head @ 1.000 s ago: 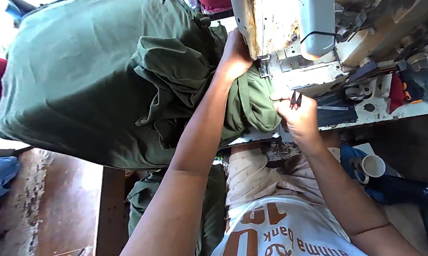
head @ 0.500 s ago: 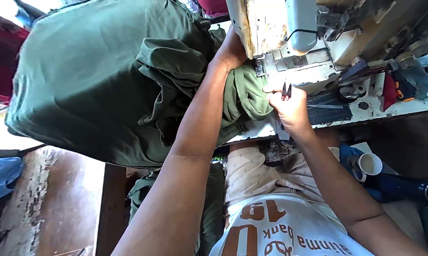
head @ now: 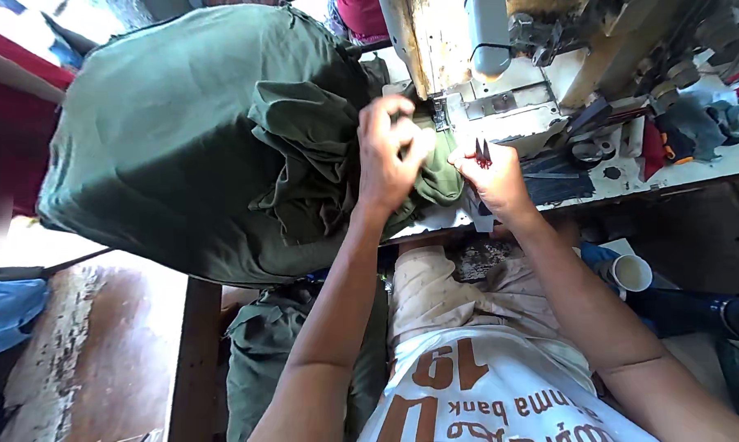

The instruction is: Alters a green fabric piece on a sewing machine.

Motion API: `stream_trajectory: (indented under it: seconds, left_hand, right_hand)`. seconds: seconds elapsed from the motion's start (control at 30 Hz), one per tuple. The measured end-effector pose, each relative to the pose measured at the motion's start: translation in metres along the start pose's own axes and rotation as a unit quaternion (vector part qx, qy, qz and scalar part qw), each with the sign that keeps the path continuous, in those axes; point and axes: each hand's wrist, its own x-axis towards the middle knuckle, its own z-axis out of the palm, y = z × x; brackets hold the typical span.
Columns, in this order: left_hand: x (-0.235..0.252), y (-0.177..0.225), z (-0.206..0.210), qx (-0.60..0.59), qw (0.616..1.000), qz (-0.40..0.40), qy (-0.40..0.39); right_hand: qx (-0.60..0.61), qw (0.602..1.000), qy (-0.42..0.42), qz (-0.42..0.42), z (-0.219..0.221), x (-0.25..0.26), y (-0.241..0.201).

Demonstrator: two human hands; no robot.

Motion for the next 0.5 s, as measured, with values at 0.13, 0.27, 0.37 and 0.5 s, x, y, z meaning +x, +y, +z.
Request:
stream_trajectory:
  seconds: [0.13, 0.27, 0.37, 0.5]
  left_hand:
    - [-0.06, 0.017, -0.033, 0.169, 0.979, -0.018, -0.111]
    - [-0.08, 0.047, -0.084, 0.185, 0.976, -0.027, -0.107]
    - [-0.087, 0.079, -0.094, 0.092, 0.99, 0.043, -0.097]
    - [-0.096, 0.089, -0.063, -0.058, 0.987, 0.131, -0.073]
  right_hand:
    - [-0.009, 1.0, -0.026, 0.0, -0.004, 0.005, -0.002]
    - [-0.205, 0.974, -0.087, -0.032, -0.008, 0.006, -0.004]
    - [-0.322, 0.931, -0.137, -0.103, -0.01, -0.004, -0.011]
    - [-0.277, 0.925, -0.189, -0.179, -0.021, -0.025, -0.027]
